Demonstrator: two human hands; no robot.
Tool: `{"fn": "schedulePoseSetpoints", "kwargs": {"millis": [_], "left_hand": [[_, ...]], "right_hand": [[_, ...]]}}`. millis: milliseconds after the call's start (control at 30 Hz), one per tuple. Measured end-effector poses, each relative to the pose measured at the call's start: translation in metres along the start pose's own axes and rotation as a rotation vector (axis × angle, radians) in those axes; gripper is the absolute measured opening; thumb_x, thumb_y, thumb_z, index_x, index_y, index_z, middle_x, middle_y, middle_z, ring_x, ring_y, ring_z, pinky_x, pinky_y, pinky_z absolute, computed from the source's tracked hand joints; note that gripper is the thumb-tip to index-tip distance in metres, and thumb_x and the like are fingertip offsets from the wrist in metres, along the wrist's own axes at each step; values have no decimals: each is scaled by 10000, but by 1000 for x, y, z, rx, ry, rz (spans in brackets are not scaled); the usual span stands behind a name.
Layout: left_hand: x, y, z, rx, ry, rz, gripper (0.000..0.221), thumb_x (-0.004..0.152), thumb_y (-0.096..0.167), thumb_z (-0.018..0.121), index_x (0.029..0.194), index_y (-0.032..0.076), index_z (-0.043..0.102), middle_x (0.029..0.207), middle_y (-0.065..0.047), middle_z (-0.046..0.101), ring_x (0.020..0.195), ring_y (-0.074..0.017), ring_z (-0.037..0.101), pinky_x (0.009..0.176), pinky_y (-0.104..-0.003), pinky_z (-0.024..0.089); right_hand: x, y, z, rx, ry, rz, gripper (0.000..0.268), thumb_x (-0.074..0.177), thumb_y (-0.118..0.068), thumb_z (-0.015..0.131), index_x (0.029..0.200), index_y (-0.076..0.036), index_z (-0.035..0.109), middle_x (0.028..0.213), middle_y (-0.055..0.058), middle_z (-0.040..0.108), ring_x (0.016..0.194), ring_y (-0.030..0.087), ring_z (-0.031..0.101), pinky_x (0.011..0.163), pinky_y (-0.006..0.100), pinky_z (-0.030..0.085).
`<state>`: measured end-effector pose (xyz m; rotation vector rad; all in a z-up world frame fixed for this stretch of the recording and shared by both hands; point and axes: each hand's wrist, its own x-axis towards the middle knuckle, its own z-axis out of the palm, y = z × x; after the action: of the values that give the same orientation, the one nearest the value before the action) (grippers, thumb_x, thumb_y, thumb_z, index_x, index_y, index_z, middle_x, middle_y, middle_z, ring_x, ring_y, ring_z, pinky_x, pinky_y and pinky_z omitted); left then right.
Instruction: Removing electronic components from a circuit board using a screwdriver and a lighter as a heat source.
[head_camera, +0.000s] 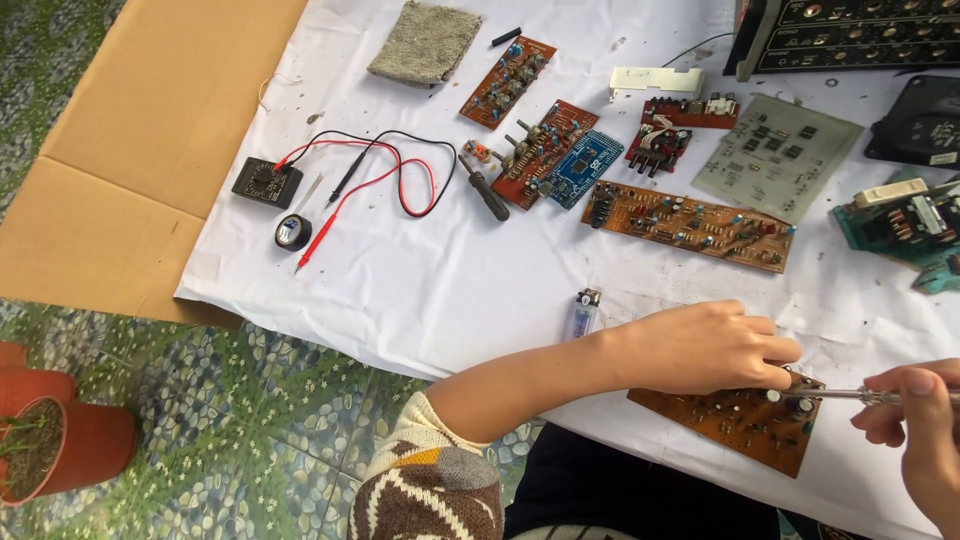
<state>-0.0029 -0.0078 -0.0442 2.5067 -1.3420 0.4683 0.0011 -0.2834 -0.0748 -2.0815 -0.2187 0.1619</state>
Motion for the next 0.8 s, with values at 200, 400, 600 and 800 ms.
{"fn": "schedulePoseSetpoints", "kwargs": {"millis": [200, 400, 600, 800], "left_hand": [[-1, 2, -8, 28, -14, 1, 92, 908, 146, 657, 968, 199, 611, 955, -8, 560, 890, -210, 631, 666, -392, 462], [2, 4, -23, -9, -132, -14, 185, 881, -17, 683, 949, 154, 670, 930, -19, 580, 788, -211, 610, 668, -383, 497], [2, 3, -20, -71, -106, -19, 183, 887, -48, 658, 934, 128, 672, 910, -26, 584, 781, -223, 595, 681, -394, 506], [3, 5, -24, -49, -49, -47, 146, 911, 41, 708, 920, 184, 678, 913, 20, 638, 823, -201, 702, 693, -327, 545]], "right_hand": [[-5, -63, -3, -82, 13, -112, 417, 1219, -168, 422, 994, 33, 711, 639, 113, 684, 536, 192, 607, 601, 303, 481], [-14, -83, 0, -73, 95, -94, 390, 1110, -209, 480, 881, 6, 712, 574, 110, 702, 501, 167, 621, 515, 302, 510], [-19, -73, 2, -67, 132, -142, 395, 1113, -207, 472, 895, 4, 725, 641, 93, 713, 533, 185, 655, 522, 314, 535], [-14, -90, 7, 25, 208, -338, 475, 1071, -264, 529, 673, -116, 744, 504, 38, 637, 408, 178, 538, 473, 294, 480]]}}
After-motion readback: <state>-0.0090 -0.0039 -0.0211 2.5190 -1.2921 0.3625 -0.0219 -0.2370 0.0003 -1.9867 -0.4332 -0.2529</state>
